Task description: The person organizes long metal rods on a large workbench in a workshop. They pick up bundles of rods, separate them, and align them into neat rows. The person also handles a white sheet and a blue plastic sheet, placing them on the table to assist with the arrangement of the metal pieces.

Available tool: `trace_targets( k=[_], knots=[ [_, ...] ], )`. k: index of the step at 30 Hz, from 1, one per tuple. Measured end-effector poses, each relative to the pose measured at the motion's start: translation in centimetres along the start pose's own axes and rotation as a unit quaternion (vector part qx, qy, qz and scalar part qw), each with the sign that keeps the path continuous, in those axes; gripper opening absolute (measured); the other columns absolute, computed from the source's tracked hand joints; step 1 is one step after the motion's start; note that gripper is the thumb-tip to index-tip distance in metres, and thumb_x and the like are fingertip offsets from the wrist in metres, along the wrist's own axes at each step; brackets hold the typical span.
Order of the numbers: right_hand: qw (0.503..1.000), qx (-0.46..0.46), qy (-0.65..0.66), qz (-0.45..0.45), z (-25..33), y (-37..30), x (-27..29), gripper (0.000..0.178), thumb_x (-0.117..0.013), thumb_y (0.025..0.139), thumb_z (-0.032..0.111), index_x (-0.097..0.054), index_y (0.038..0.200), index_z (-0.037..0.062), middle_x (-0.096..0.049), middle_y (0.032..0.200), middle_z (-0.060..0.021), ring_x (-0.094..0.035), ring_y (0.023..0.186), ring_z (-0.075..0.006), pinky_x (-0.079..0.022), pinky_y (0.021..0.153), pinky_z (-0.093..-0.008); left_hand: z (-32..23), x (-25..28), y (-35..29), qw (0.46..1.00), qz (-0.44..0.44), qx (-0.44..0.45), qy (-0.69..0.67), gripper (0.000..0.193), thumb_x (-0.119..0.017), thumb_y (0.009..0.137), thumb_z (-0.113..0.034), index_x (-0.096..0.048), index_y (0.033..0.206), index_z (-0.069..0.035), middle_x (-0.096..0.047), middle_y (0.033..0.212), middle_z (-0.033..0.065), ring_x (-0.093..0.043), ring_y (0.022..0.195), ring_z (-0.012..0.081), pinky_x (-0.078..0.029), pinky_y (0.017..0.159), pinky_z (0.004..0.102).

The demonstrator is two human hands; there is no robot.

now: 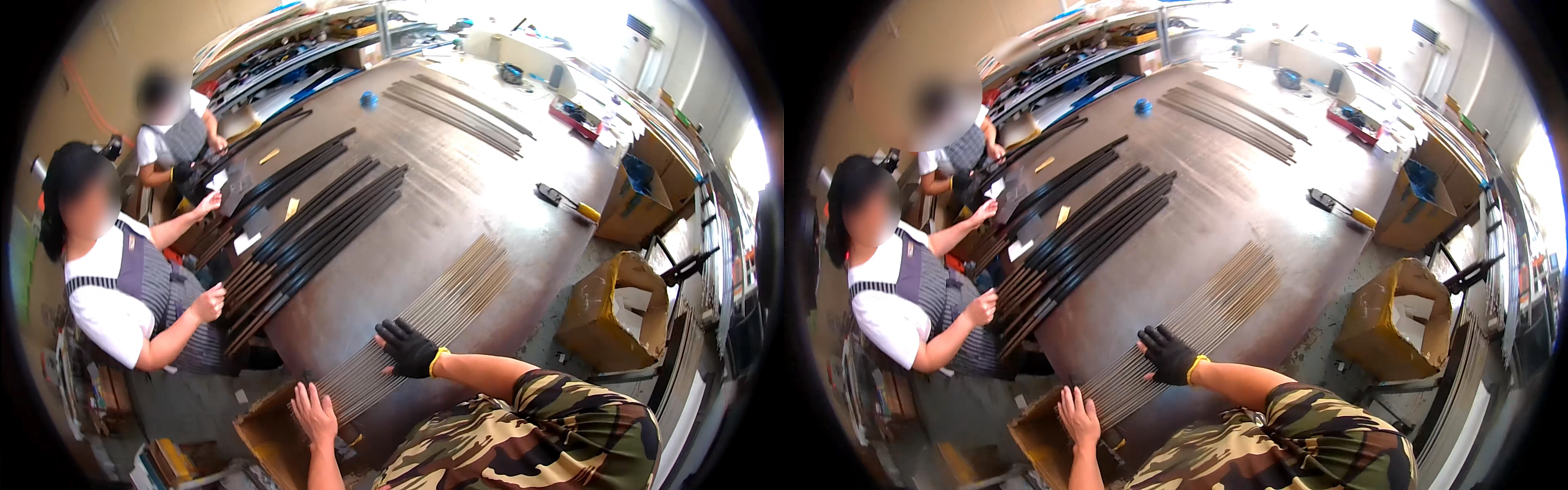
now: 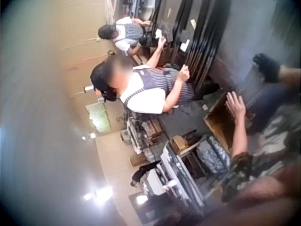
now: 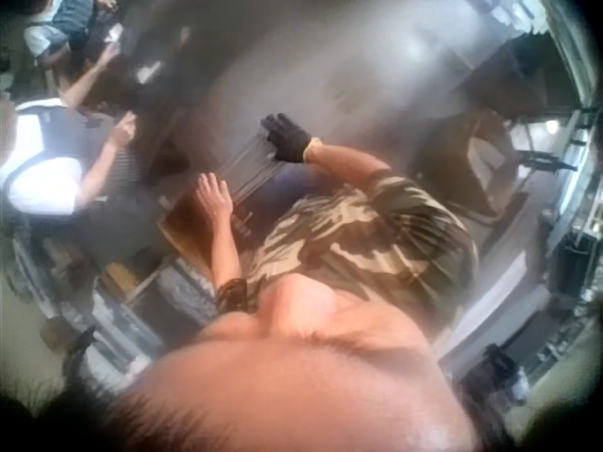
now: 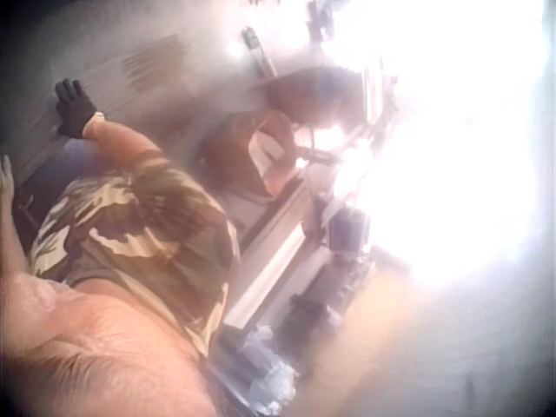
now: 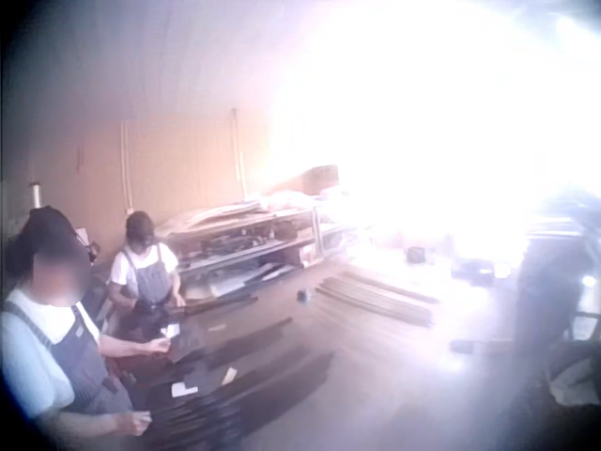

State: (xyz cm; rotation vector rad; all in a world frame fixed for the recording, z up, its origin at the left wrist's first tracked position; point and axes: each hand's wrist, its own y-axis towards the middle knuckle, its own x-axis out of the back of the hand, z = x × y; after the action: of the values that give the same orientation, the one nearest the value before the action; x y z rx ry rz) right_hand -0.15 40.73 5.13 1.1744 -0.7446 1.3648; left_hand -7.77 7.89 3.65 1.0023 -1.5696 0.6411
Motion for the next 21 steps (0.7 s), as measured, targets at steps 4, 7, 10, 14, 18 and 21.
trace_targets(
  k=[4, 7, 10, 14, 18, 21],
  knots=[
    [0.999, -0.015, 0.034, -0.001, -0.6, 0.0, -0.2, 0.085, -0.068, 0.082, 0.051, -0.042, 0.14, -0.005, -0.037, 0.149, -0.0259, -0.031, 0.142, -0.0419, -0.02, 0.118, -0.0536, 0.8, 1.7, 2.3, 0.995, -0.041, -0.011, -0.088, 0.045, -0.065, 0.089, -0.032, -0.063, 0.122, -0.001, -0.059, 0.13, 0.0198, -0.051, 0.126, 0.034, -0.031, 0.113, 0.0488],
    [1.0, -0.021, 0.001, 0.021, -0.2, 0.4, 0.1, 0.085, -0.069, 0.081, 0.051, -0.042, 0.14, -0.0047, -0.037, 0.149, -0.0255, -0.03, 0.142, -0.042, -0.019, 0.119, -0.0528, 2.9, 3.8, 3.7, 0.994, 0.009, 0.043, -0.095, 0.052, -0.078, 0.078, -0.035, -0.066, 0.117, -0.002, -0.066, 0.116, 0.0162, -0.059, 0.115, 0.0329, -0.038, 0.108, 0.0448],
    [1.0, -0.009, -0.013, 0.016, 0.0, 0.9, 0.2, 0.085, -0.069, 0.08, 0.052, -0.044, 0.139, -0.0035, -0.037, 0.149, -0.0252, -0.031, 0.142, -0.0409, -0.019, 0.118, -0.0523, 4.1, 5.7, 4.9, 0.966, 0.132, 0.172, -0.142, 0.057, -0.082, 0.074, -0.039, -0.068, 0.116, -0.002, -0.069, 0.112, 0.0156, -0.065, 0.106, 0.0305, -0.048, 0.097, 0.041],
    [1.0, -0.001, -0.021, 0.012, -0.4, 1.2, 0.1, 0.078, -0.071, 0.079, 0.048, -0.047, 0.136, 0.0001, -0.04, 0.147, -0.0231, -0.033, 0.14, -0.04, -0.023, 0.117, -0.0517, 7.8, 4.4, 6.1, 0.903, 0.25, 0.234, -0.259, 0.059, -0.083, 0.075, -0.038, -0.068, 0.118, 0.0, -0.071, 0.111, 0.0172, -0.069, 0.099, 0.0236, -0.053, 0.088, 0.0356],
    [1.0, 0.0, -0.02, 0.014, -0.9, 1.8, 0.6, 0.068, -0.07, 0.08, 0.042, -0.051, 0.132, 0.0023, -0.045, 0.143, -0.0206, -0.039, 0.136, -0.0385, -0.028, 0.114, -0.0512, 7.6, 5.0, 7.8, 0.895, 0.3, 0.226, -0.242, 0.057, -0.083, 0.077, -0.03, -0.066, 0.121, 0.003, -0.071, 0.109, 0.0194, -0.069, 0.101, 0.0252, -0.053, 0.09, 0.0353],
    [1.0, -0.012, -0.008, -0.007, -1.1, 2.1, 1.0, 0.062, -0.071, 0.08, 0.035, -0.053, 0.13, 0.0024, -0.053, 0.135, -0.0189, -0.046, 0.13, -0.0365, -0.034, 0.11, -0.049, 6.8, 5.4, 7.9, 0.908, 0.275, 0.211, -0.235, 0.056, -0.083, 0.077, -0.027, -0.065, 0.123, 0.001, -0.072, 0.108, 0.0186, -0.069, 0.098, 0.025, -0.054, 0.087, 0.0351]
  ],
)
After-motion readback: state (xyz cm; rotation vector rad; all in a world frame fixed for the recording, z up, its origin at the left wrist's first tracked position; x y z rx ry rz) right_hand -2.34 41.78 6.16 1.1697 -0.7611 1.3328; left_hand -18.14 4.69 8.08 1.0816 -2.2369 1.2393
